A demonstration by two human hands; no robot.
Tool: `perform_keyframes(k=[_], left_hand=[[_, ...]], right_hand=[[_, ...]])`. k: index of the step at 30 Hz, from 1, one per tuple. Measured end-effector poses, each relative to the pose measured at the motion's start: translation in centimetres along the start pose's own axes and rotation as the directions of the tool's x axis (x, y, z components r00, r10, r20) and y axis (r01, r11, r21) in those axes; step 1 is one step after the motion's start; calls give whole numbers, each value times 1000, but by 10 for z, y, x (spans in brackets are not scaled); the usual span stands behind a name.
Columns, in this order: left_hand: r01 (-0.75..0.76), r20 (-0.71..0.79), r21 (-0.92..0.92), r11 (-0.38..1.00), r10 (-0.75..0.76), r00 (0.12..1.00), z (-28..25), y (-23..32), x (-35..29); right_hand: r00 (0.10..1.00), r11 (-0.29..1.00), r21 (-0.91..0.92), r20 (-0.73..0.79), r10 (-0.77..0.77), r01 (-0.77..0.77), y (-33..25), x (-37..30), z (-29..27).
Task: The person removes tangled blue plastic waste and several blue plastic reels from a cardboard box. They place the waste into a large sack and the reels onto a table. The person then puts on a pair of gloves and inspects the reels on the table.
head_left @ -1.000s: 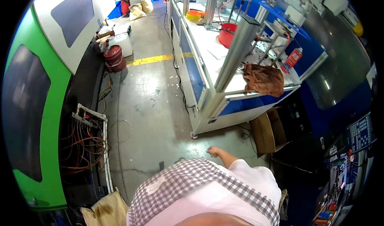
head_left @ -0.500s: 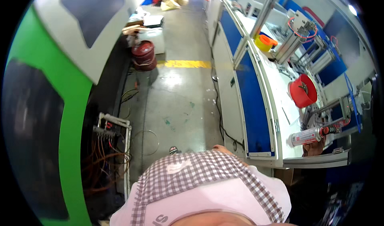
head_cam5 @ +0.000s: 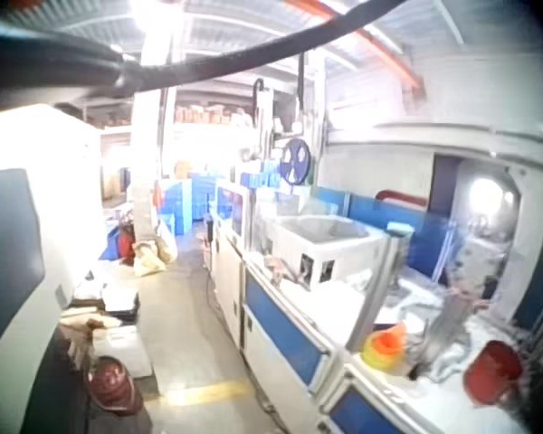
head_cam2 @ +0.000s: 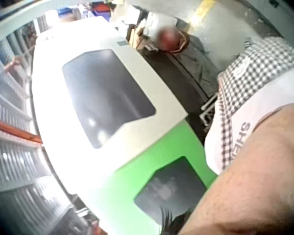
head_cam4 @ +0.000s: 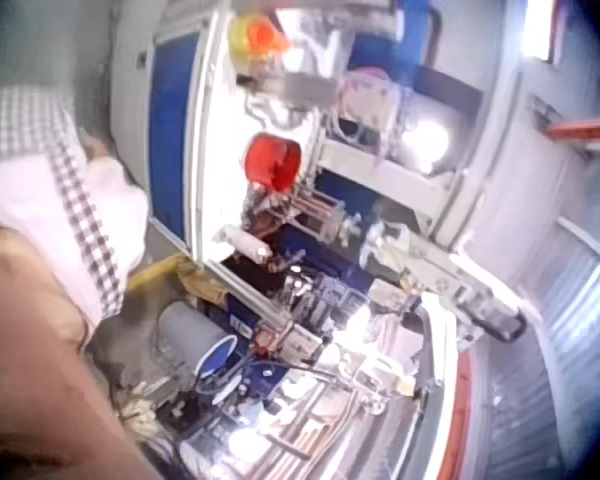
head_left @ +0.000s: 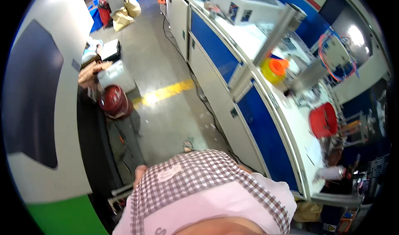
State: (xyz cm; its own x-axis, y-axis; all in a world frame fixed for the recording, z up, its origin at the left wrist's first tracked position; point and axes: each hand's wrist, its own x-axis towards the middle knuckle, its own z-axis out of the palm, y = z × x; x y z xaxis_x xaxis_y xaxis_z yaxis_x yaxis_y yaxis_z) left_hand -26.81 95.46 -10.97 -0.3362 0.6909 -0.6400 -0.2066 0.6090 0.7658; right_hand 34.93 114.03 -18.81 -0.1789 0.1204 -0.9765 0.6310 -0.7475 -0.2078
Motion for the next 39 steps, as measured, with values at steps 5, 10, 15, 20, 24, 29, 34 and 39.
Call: perform_keyframes(k=[5, 10, 15, 20, 24, 29, 34, 39], left_hand=[[255, -263, 194, 947, -201, 944, -1, 107, 75], [299, -230, 259, 918, -242, 943, -45, 187, 181], [268, -143, 397, 878, -229, 963, -95, 283, 320], [94, 47, 574, 813, -148, 988, -128, 424, 503], [130, 95, 350, 928, -173, 980, -174, 561, 656], [-39, 191, 364, 931, -34, 981, -29, 683, 767], [43, 272, 316, 948, -133, 953, -32, 678, 788], [160, 30, 500, 851, -202, 979, -80, 682, 848]], right_hand=[[937, 982, 145, 309, -165, 125, -304, 28, 12], [609, 586, 235, -35, -792, 776, -601, -1, -2], [292, 337, -34, -423, -858, 941, -706, 33, -28], [826, 688, -458, 282, -488, 563, -687, 70, 24], [455, 544, -477, -298, -839, 690, -784, -72, -25], [-534, 646, -698, -690, -489, 310, -886, -172, -178], [-149, 928, -364, -916, -372, -80, -943, -153, -263], [-579, 473, -562, -806, -126, 679, -1001, -183, -257]])
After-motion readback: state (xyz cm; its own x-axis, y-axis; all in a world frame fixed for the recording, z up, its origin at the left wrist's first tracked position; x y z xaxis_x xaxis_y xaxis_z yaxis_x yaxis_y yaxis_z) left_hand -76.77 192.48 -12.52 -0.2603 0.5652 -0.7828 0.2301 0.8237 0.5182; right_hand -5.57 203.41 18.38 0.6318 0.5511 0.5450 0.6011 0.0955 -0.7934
